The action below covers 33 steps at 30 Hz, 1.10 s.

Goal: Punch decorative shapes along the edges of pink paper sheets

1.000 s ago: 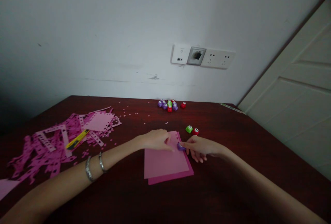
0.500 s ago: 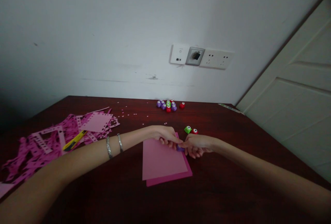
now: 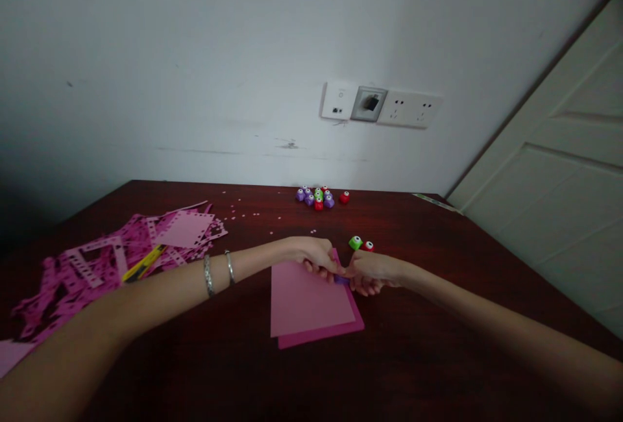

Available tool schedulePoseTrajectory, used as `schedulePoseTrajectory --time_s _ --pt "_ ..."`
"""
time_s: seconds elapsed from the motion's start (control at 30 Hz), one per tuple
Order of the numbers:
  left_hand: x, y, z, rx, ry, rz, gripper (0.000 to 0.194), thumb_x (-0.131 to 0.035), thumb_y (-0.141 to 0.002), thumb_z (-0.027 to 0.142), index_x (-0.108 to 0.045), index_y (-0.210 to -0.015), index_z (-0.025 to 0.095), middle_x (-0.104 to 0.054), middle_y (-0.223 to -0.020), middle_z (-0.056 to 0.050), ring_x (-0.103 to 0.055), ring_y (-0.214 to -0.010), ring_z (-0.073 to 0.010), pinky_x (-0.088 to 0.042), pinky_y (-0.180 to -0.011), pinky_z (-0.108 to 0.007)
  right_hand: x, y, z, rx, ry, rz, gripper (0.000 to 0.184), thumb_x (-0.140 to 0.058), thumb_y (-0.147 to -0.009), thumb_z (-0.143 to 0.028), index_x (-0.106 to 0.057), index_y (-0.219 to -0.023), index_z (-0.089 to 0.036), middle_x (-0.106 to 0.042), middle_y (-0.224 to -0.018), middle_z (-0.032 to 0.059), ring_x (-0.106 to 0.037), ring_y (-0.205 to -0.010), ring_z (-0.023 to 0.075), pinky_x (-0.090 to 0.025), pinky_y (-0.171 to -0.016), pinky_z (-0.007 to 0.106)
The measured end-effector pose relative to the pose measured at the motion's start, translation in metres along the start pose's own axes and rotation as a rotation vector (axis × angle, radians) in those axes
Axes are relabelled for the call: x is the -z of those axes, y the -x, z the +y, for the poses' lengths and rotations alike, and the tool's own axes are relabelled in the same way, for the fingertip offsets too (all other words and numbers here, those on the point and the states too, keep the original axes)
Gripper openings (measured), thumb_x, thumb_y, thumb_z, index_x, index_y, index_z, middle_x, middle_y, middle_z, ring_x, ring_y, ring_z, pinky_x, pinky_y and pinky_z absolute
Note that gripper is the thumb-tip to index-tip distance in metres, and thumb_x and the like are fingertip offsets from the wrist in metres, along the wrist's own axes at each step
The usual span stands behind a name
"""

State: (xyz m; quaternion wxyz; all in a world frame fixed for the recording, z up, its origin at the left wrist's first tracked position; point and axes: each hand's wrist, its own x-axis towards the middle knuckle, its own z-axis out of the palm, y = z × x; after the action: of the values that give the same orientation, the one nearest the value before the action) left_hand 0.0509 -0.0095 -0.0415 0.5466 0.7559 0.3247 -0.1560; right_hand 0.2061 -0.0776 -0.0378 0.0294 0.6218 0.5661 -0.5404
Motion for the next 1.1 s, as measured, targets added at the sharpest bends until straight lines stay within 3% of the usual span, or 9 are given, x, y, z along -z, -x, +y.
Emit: schedulePoseTrajectory --time_s 0.17,0.27,0.37,0.47,0.57,0.7,0.8,1.1 --pt "-0.007 0.012 -0.006 -0.216 -0.249 0.237 0.042 -0.057 -0.074 0.057 -0.065 -0.071 0.015 -0.056 -0.058 0.001 -0.048 -0.050 -0.0100 -0.037 -0.051 -0.024 -0.001 0.007 0.002 0.046 -0.005 0.072 0.042 -0.049 -0.082 -0.045 -0.059 -0.061 -0.010 -0.054 -0.044 0.0005 -0.044 -0.032 0.0056 -0.032 -0.030 0.016" --pt "-0.020 0.027 -0.010 -0.297 -0.471 0.507 0.047 -0.054 -0.076 0.057 -0.063 -0.095 0.015 -0.063 -0.090 -0.007 -0.057 -0.083 -0.0193 -0.043 -0.070 -0.029 -0.005 0.007 0.005 0.094 0.013 0.154 0.047 -0.050 -0.081 -0.052 -0.055 -0.056 -0.012 -0.054 -0.044 0.0007 -0.046 -0.031 0.0064 -0.034 -0.029 0.017" --pt "-0.038 0.044 -0.017 -0.268 -0.727 0.664 0.069 -0.046 -0.078 0.063 -0.046 -0.123 0.011 -0.047 -0.125 -0.018 -0.040 -0.118 -0.0302 -0.036 -0.093 -0.039 -0.009 0.009 0.009 0.120 0.056 0.239 0.051 -0.048 -0.081 -0.057 -0.048 -0.052 -0.016 -0.051 -0.040 -0.0009 -0.044 -0.030 0.0065 -0.033 -0.028 0.017" --pt "-0.051 0.056 -0.026 -0.182 -0.814 0.570 0.088 -0.035 -0.079 0.068 -0.023 -0.138 0.004 -0.018 -0.145 -0.024 -0.015 -0.133 -0.0351 -0.022 -0.104 -0.044 -0.010 0.015 0.012 0.195 0.076 0.301 0.046 -0.052 -0.078 -0.059 -0.049 -0.060 -0.016 -0.050 -0.043 -0.0030 -0.042 -0.031 0.0060 -0.030 -0.029 0.017" --pt "-0.057 0.058 -0.036 -0.123 -0.802 0.473 0.095 -0.029 -0.079 0.070 -0.009 -0.141 0.001 0.000 -0.148 -0.023 0.002 -0.136 -0.0341 -0.014 -0.108 -0.044 -0.009 0.020 0.017 0.352 0.134 0.373 0.034 -0.061 -0.075 -0.049 -0.057 -0.077 -0.015 -0.054 -0.056 -0.0025 -0.044 -0.039 0.0065 -0.032 -0.034 0.018" --pt "-0.058 0.053 -0.048 -0.142 -0.798 0.446 0.095 -0.028 -0.079 0.071 -0.008 -0.142 0.002 0.002 -0.148 -0.021 0.003 -0.136 -0.0325 -0.012 -0.109 -0.044 -0.012 0.017 0.021 0.506 0.290 0.434 0.026 -0.064 -0.076 -0.032 -0.061 -0.095 -0.014 -0.057 -0.071 0.0005 -0.049 -0.057 0.0097 -0.037 -0.049 0.020" --pt "-0.058 0.051 -0.052 -0.133 -0.794 0.418 0.096 -0.026 -0.079 0.073 -0.008 -0.142 0.003 0.001 -0.148 -0.020 0.001 -0.136 -0.0332 -0.013 -0.108 -0.045 -0.014 0.012 0.022 0.542 0.356 0.420 0.019 -0.059 -0.079 -0.026 -0.062 -0.092 -0.013 -0.057 -0.071 0.0015 -0.048 -0.058 0.0104 -0.036 -0.051 0.021" --pt "-0.056 0.049 -0.054 -0.124 -0.770 0.392 0.096 -0.027 -0.078 0.073 -0.006 -0.143 0.004 0.004 -0.147 -0.020 0.001 -0.136 -0.0343 -0.013 -0.108 -0.048 -0.003 0.014 0.029 0.489 0.411 0.452 0.016 -0.059 -0.079 -0.024 -0.066 -0.089 -0.014 -0.058 -0.069 0.0021 -0.048 -0.057 0.0112 -0.035 -0.050 0.022"
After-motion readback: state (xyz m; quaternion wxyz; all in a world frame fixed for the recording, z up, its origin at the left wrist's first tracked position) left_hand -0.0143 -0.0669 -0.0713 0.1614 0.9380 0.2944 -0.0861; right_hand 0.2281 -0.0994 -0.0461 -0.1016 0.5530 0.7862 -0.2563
